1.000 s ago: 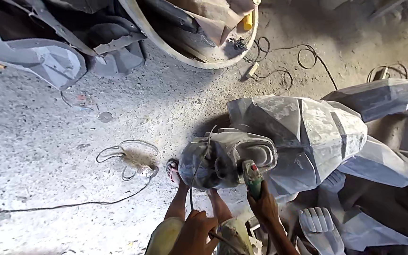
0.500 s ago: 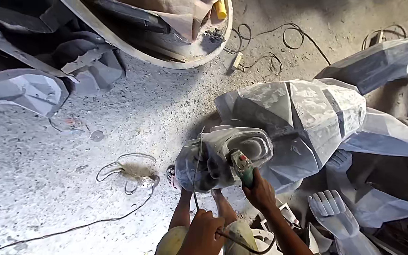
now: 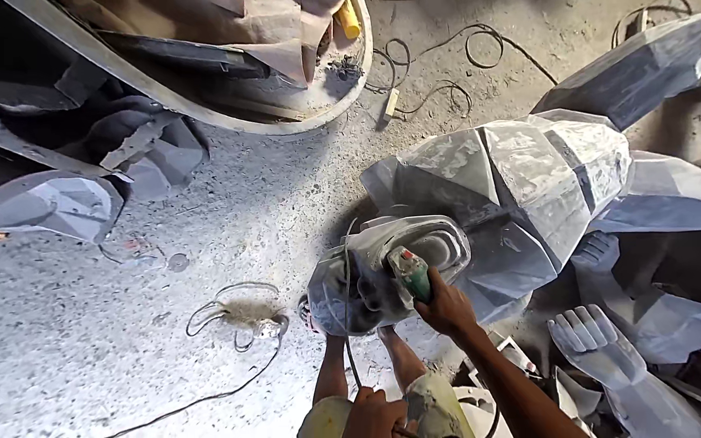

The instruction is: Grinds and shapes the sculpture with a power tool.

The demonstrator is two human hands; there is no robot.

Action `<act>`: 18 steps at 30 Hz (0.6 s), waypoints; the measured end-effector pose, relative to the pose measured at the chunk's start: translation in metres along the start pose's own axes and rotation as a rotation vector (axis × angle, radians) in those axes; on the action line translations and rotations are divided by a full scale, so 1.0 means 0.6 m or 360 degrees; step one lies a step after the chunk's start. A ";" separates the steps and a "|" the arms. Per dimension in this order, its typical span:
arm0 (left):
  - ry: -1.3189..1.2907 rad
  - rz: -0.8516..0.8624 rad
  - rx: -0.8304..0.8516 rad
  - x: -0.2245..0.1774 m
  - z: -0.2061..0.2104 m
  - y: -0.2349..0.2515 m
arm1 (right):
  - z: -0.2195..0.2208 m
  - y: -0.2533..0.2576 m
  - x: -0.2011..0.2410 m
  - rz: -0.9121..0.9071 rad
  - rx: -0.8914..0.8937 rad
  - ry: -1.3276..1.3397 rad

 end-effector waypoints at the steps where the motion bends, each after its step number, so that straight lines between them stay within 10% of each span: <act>1: -0.0014 -0.0007 -0.0041 -0.001 -0.008 0.001 | -0.009 0.005 0.010 -0.0004 0.0007 -0.0015; 18: -0.0075 -0.0049 0.0003 0.008 -0.002 -0.011 | 0.079 -0.099 -0.098 0.0155 -0.0092 0.0161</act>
Point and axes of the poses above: each hand's wrist, its own y-axis towards the middle knuckle, its own z-axis out of the palm, x = y × z, the point moved 9 cm from there along y, towards the middle knuckle, and after that the axes turned 2 degrees about -y, right-handed, at the moved point
